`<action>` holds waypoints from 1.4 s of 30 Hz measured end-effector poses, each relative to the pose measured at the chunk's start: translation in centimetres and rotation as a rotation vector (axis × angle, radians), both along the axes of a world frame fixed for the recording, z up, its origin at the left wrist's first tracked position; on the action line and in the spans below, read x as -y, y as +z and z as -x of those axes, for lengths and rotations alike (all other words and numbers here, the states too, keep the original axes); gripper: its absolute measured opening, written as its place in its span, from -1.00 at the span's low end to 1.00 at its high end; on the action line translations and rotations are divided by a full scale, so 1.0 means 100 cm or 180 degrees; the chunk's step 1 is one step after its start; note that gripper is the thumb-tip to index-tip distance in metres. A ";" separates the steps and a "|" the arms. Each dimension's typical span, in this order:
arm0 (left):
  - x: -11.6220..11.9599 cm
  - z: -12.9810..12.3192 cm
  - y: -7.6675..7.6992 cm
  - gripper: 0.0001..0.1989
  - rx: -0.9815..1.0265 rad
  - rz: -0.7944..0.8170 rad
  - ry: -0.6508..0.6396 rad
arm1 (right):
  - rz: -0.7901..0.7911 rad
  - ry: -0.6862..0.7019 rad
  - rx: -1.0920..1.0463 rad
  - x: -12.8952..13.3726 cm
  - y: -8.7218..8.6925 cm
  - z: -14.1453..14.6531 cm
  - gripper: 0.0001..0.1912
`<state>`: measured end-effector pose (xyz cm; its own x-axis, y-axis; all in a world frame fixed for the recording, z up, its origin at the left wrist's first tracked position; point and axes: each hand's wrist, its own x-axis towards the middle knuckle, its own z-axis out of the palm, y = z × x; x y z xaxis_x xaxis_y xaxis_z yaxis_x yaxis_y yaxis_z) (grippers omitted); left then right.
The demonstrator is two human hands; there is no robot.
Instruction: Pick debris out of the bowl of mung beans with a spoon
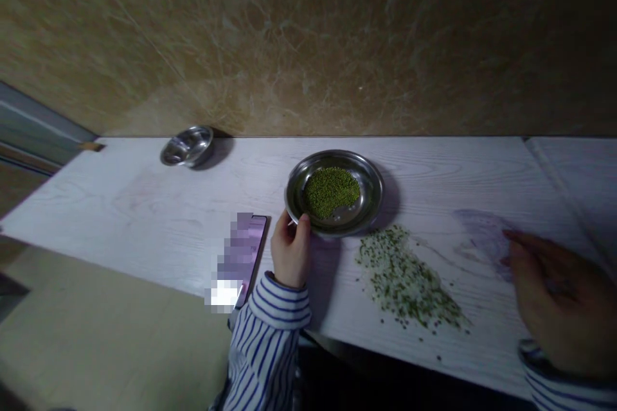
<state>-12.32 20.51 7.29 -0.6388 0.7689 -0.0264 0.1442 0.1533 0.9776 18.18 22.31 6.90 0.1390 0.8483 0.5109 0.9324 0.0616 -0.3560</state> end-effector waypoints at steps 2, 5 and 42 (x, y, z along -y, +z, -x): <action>-0.001 0.001 -0.001 -0.73 0.0060 -0.0009 -0.0021 | 0.0028 0.0055 -0.0218 -0.003 0.004 0.004 -0.65; -0.005 0.004 -0.003 -0.79 0.0228 0.0036 -0.0099 | -0.0158 0.0142 -0.0475 -0.009 -0.001 0.003 -0.64; -0.008 0.005 0.008 -0.62 0.1216 0.0145 -0.0457 | -0.0636 0.0439 -0.0450 -0.026 -0.017 0.004 -0.66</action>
